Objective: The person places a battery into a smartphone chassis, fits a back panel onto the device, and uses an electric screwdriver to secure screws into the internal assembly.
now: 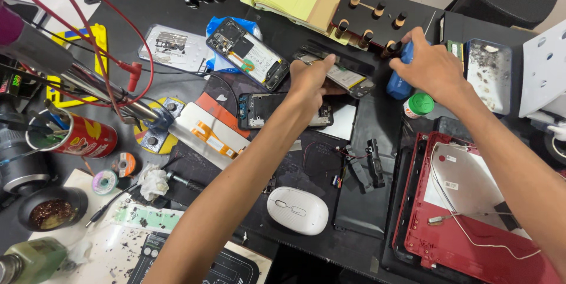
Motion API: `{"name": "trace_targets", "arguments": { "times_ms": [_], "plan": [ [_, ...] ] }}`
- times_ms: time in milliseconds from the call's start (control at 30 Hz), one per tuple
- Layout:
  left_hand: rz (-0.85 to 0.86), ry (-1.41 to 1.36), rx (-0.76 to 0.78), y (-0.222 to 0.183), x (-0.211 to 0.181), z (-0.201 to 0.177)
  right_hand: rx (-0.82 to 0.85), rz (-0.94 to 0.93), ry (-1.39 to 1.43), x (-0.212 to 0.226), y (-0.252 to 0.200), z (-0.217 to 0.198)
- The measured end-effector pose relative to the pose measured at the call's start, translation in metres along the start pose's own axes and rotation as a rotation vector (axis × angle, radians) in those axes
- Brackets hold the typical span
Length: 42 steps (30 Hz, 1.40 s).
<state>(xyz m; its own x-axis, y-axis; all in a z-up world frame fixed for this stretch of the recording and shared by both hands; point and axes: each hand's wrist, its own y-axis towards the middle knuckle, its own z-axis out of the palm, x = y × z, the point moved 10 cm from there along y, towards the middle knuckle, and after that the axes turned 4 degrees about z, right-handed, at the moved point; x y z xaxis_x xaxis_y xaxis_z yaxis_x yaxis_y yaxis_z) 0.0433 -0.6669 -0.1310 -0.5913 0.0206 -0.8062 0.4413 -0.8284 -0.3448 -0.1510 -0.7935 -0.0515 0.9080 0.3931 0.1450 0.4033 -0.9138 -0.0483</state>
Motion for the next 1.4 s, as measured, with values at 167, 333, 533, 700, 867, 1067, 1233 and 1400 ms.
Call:
{"name": "trace_targets", "arguments": {
  "times_ms": [167, 333, 533, 700, 867, 1067, 1233, 1400],
  "plan": [
    [0.012, 0.016, -0.079, -0.017, -0.014, -0.017, 0.002, 0.041, -0.039, -0.002, -0.001, 0.005],
    [0.161, -0.057, -0.161, -0.054, -0.039, -0.049, -0.038, 0.053, 0.176, -0.028, 0.02, 0.014],
    [0.174, -0.206, -0.013, -0.114, -0.048, -0.09, 0.002, 0.092, 0.513, -0.055, 0.012, 0.003],
    [0.164, -0.172, 0.023, -0.181, -0.062, -0.13, 0.008, -0.024, 0.891, -0.026, -0.048, -0.033],
    [-0.123, -0.196, 0.095, -0.276, -0.05, -0.146, 0.391, -0.029, 1.339, 0.024, -0.178, -0.03],
    [-0.157, -0.405, 0.25, -0.342, -0.047, -0.157, 0.658, -0.042, 1.293, 0.081, -0.289, 0.011],
    [-0.17, -0.42, 0.196, -0.358, -0.05, -0.162, 0.754, -0.119, 1.455, 0.103, -0.279, 0.0],
    [-0.136, -0.485, 0.264, -0.359, -0.07, -0.143, 0.404, -0.189, 0.852, 0.087, -0.185, -0.028]
  ]
}}
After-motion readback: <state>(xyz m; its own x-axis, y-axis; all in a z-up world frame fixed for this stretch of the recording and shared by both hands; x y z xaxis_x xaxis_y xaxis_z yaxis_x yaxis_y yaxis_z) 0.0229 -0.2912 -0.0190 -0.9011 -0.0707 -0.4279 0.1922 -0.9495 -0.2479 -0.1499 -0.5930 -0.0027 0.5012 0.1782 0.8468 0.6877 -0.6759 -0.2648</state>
